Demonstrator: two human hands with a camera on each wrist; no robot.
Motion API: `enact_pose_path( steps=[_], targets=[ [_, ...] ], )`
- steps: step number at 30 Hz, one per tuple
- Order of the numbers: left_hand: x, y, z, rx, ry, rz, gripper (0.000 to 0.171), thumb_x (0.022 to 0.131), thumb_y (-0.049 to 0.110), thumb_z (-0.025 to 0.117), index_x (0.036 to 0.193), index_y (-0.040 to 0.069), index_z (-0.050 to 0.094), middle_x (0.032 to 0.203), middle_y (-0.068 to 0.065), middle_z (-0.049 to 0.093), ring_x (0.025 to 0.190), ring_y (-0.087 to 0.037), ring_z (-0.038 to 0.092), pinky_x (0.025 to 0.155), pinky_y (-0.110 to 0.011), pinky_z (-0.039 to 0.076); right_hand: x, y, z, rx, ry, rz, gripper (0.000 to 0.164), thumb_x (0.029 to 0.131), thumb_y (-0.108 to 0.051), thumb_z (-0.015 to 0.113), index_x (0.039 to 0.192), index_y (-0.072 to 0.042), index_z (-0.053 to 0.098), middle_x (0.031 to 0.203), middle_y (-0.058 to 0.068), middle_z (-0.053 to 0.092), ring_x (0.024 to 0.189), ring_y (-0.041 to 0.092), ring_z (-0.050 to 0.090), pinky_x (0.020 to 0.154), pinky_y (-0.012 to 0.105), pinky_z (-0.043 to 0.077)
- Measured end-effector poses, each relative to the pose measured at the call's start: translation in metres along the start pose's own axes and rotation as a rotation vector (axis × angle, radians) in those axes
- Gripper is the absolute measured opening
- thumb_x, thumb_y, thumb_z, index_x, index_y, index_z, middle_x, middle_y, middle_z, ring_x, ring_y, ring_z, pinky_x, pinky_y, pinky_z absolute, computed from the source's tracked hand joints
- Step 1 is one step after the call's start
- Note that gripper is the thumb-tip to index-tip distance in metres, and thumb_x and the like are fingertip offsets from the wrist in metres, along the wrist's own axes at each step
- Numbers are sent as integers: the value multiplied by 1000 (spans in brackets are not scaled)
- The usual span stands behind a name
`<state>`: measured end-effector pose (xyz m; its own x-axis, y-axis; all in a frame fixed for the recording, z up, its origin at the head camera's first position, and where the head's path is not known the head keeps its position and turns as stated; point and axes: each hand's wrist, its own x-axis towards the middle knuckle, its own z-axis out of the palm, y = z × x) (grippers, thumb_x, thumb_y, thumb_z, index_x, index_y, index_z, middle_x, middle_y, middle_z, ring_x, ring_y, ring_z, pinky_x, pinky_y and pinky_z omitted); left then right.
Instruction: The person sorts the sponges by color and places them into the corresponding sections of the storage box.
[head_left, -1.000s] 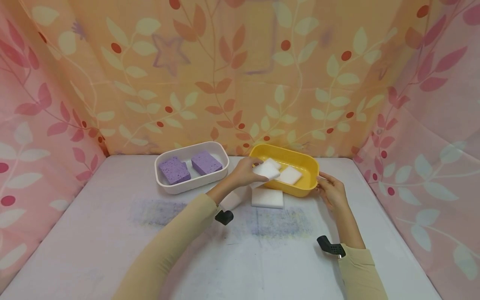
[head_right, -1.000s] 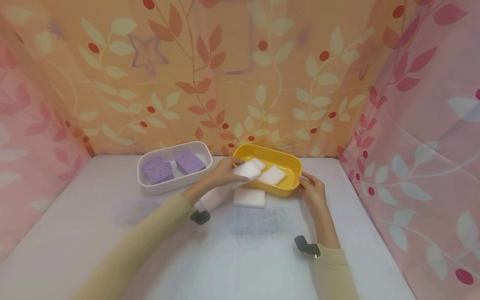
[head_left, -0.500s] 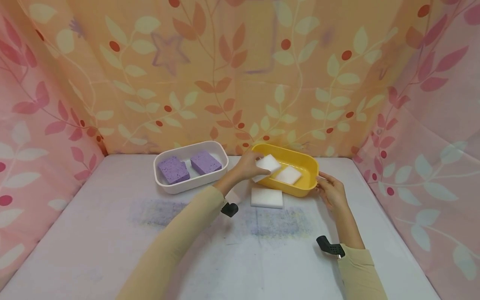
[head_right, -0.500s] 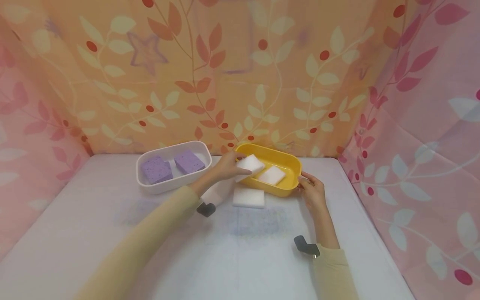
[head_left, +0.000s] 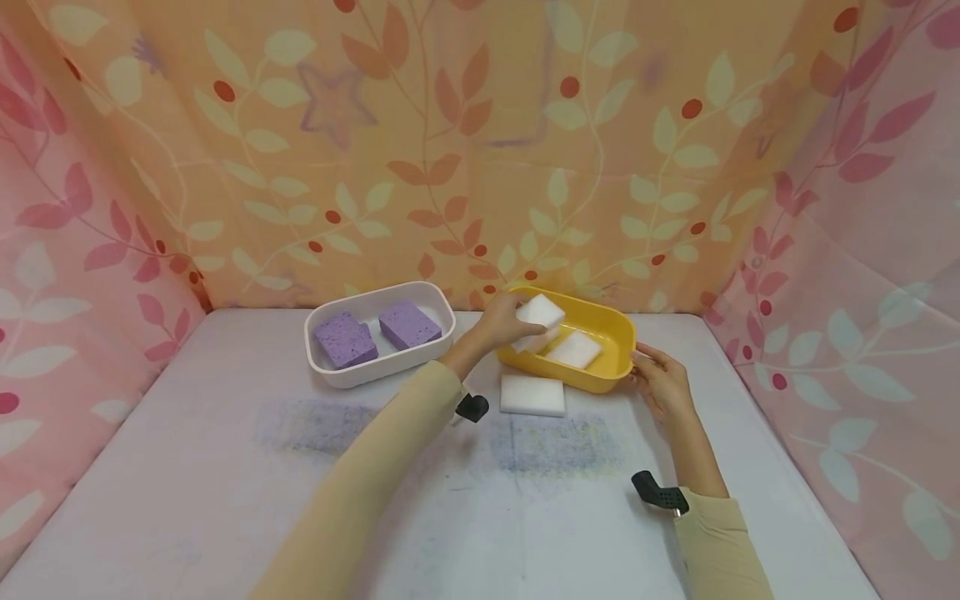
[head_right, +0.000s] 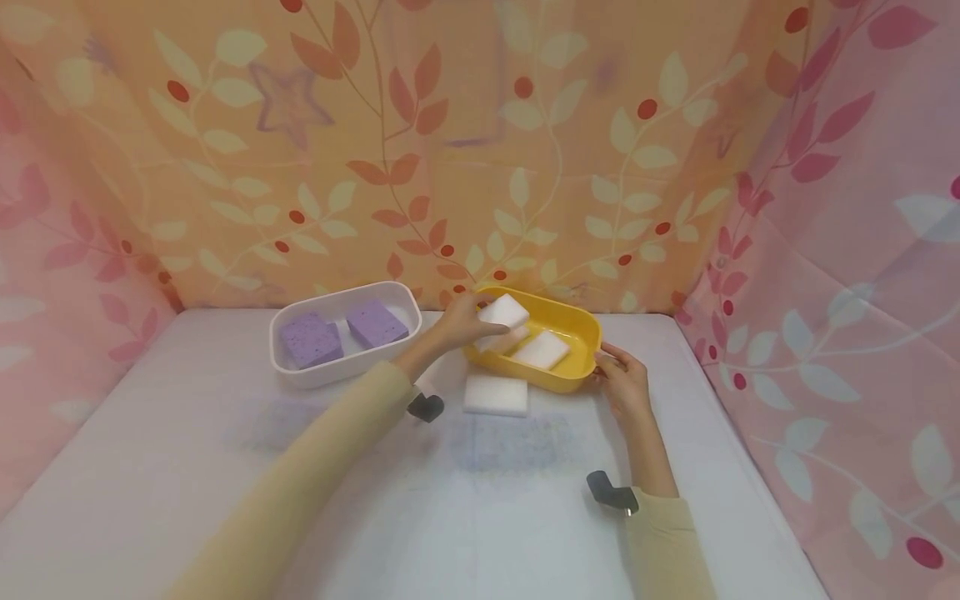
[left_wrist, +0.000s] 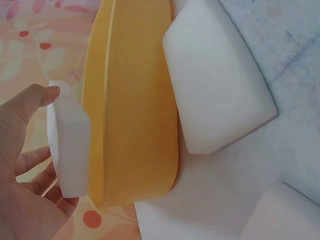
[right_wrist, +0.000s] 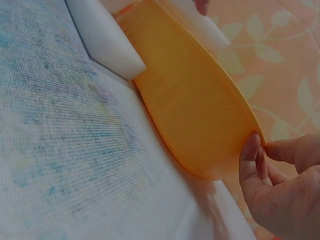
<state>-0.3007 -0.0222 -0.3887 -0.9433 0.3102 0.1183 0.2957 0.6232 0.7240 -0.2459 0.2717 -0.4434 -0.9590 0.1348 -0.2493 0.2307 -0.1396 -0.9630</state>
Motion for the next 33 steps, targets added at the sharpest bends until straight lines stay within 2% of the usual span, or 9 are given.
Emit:
enact_pose_path(
  steps=[4,11,15,20,28,33],
  targets=[
    [5,0,1,16,13,1,55,91,28,84,135,0,68,124,-16,72,104,-26,62,87,-32,53,-1,-1,0,-4,-9,7,61,109,-13,58,163,0,33,91,-8,66,78,3,60,73,14,56],
    [14,2,9,25,15,-34,58,92,29,83,139,0,65,130,-15,70,112,-28,61,101,-38,54,-2,-4,-3,6,-6,11,62,109,-12,57,164,-1,32,92,-9,67,78,4,59,73,14,56],
    [17,2,13,57,43,-26,55,91,28,84,136,0,68,128,-15,71,115,-28,60,102,-38,50,-2,-5,-2,5,-1,26,62,109,-13,58,164,-2,33,92,-8,66,79,4,59,73,13,56],
    [17,0,18,43,46,-28,53,91,25,85,133,-2,68,128,-16,71,117,-29,60,103,-39,50,-4,-6,-1,16,6,34,62,108,-12,58,164,-1,33,92,-7,67,78,5,59,73,14,56],
    [13,0,20,25,25,-87,65,93,26,83,144,-6,58,146,-20,60,138,-33,52,120,-44,42,-5,-7,1,2,2,34,61,109,-12,57,164,-2,32,95,-7,65,79,5,58,74,14,56],
    [10,-2,19,-10,21,-97,70,93,24,82,148,-8,53,150,-24,57,140,-37,51,121,-45,42,-7,-8,2,12,-5,32,61,109,-9,57,164,0,32,94,-6,66,78,5,58,73,14,56]
  ],
)
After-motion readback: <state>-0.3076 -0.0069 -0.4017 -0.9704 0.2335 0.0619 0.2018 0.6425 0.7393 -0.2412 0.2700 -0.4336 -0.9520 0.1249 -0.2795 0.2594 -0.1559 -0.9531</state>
